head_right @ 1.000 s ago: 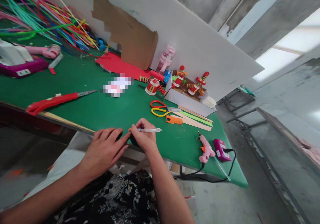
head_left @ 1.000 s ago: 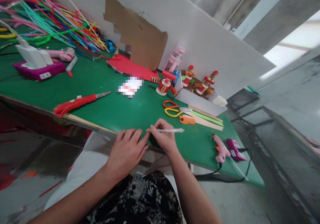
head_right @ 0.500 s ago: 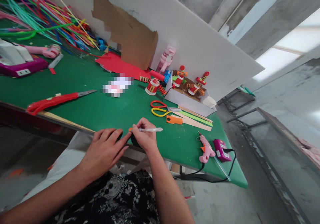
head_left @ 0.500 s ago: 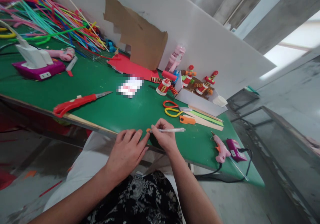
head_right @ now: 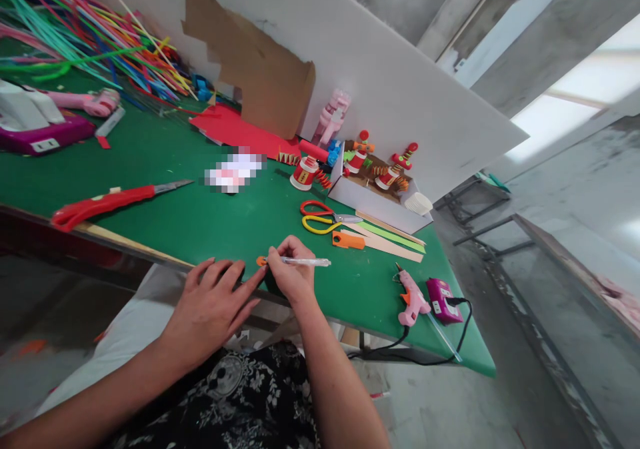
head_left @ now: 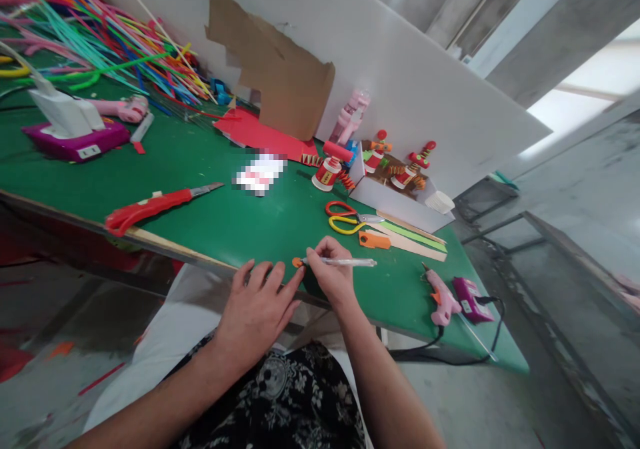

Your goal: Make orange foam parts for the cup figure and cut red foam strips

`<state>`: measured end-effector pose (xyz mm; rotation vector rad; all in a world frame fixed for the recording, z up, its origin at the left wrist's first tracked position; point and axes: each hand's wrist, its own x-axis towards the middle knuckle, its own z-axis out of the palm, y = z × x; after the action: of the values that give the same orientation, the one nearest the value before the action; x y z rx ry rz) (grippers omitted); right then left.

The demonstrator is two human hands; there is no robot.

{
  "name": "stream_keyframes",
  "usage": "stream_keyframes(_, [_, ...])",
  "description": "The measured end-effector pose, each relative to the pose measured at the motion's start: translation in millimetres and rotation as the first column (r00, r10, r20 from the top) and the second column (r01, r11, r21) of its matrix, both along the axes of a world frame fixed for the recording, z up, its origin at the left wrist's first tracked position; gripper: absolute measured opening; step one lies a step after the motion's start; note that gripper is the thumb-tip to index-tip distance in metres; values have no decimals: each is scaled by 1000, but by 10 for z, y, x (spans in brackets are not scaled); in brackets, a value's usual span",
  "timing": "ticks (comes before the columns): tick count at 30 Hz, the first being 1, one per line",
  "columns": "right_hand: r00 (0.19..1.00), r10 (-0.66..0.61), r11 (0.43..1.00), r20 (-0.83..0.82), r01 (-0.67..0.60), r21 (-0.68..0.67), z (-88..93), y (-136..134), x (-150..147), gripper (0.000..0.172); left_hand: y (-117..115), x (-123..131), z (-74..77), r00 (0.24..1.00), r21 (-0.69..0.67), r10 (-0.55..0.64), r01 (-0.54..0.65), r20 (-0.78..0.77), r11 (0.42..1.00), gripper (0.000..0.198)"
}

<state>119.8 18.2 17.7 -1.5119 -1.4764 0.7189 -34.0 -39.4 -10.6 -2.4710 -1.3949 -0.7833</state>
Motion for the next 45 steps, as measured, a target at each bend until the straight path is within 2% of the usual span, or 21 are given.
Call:
stream_keyframes(4, [1000,11,1000,18,-11,-6,4,-7,8,25,-6,49,11,999,-18,34,-34,-23,999,36])
stream_keyframes(12, [996,76,994,42,-73,-77,-53,7,8,25,1,38,-4,999,-10,30,-30,-23,1000,35])
stream_keyframes(45, [997,77,994,9,-76,-74,-18,3,11,23,2,27,17,999,-8,20,-20,-26,1000,33])
